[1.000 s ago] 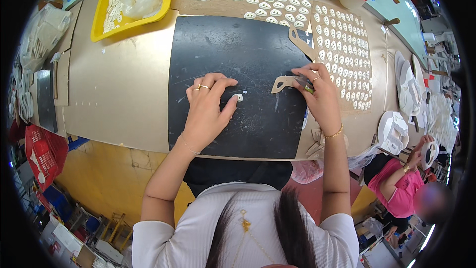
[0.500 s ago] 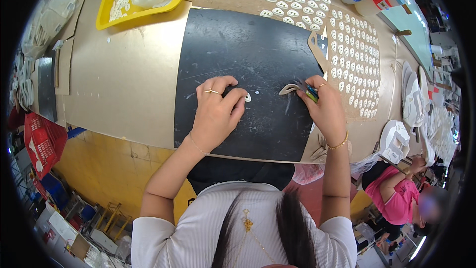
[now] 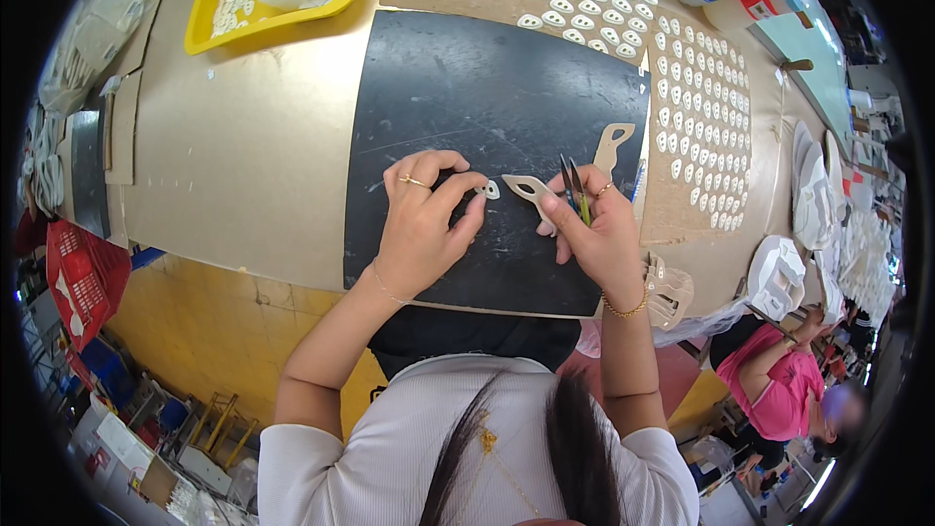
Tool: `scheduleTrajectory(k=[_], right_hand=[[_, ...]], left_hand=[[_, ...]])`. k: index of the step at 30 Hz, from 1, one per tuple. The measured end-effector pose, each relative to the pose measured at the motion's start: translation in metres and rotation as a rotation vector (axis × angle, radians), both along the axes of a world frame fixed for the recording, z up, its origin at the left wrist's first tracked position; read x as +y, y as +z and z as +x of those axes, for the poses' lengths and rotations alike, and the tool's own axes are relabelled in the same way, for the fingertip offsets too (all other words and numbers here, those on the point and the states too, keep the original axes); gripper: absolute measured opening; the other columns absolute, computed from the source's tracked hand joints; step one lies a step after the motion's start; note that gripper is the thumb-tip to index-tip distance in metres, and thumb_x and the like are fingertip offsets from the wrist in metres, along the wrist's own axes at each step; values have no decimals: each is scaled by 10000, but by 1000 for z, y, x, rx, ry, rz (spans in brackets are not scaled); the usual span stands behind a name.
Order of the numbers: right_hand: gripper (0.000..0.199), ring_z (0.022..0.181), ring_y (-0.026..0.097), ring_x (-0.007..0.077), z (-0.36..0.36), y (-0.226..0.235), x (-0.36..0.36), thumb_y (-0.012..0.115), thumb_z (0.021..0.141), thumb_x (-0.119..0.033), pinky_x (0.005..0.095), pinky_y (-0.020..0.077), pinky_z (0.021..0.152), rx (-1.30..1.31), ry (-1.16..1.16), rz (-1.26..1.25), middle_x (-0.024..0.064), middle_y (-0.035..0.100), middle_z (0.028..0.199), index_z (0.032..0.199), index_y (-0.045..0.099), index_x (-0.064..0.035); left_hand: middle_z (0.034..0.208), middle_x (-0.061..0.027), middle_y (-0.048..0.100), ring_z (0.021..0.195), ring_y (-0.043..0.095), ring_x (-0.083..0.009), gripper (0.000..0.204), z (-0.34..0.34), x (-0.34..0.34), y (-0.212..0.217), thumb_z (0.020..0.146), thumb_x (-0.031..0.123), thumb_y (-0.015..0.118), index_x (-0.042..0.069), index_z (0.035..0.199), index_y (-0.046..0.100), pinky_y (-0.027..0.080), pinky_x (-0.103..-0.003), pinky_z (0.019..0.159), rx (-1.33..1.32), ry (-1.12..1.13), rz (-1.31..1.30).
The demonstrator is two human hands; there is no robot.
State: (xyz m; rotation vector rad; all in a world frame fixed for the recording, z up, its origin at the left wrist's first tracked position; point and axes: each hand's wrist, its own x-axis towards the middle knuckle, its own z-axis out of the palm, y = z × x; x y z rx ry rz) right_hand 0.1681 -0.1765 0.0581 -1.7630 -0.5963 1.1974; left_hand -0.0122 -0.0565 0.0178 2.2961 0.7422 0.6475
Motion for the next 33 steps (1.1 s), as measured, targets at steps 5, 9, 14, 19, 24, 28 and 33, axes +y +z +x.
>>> scheduleTrajectory(k=[5,9,14,19,24,28,33], right_hand=[[187,453,540,60,-11,-1,5,686,1000,-170,187,401,410,128,-49,25,67,671,711,1063,582,-27],[186,448,549,65,-22,-4,10,691,997,-171,185,404,408,215,34,12,68,680,703,1052,585,-28],[212,490,607,63,-27,-5,15,702,990,-206,214,442,441,99,-12,-56,60,712,687,983,606,-17],[232,501,654,100,-32,-8,18,698,983,-211,227,460,452,35,-66,-97,76,717,684,930,593,-11],[248,496,649,98,-37,0,25,718,961,-188,225,451,450,-146,-15,-163,60,700,670,862,580,-7],[254,494,642,88,-40,-3,24,719,956,-172,220,443,441,-174,-32,-147,53,695,665,832,573,-5],[235,496,689,163,-39,-1,28,705,952,-174,262,492,449,-201,-11,-190,89,692,637,850,590,4]], left_hand=[[1114,-57,608,1070,540,-256,180,-4,6,4,863,117,744,95,1041,731,358,-394,939,-20,114,-146],[1161,-70,594,1125,499,-255,171,-12,13,13,918,198,722,90,1051,737,326,-393,954,93,55,-211],[1191,-68,579,1163,466,-263,145,-15,12,20,919,234,731,100,973,740,300,-404,958,149,0,-231],[1161,-67,577,1137,475,-264,101,-14,13,13,885,194,763,104,915,729,304,-398,921,145,13,-197],[1100,-62,565,1076,483,-257,102,-7,14,12,858,175,788,101,877,720,311,-397,884,153,59,-192],[1068,-46,545,1033,472,-245,105,-5,14,12,842,165,803,100,861,722,310,-397,866,178,67,-188],[1061,-19,554,966,505,-200,128,-1,14,13,817,183,834,107,849,735,327,-355,871,216,93,-140]])
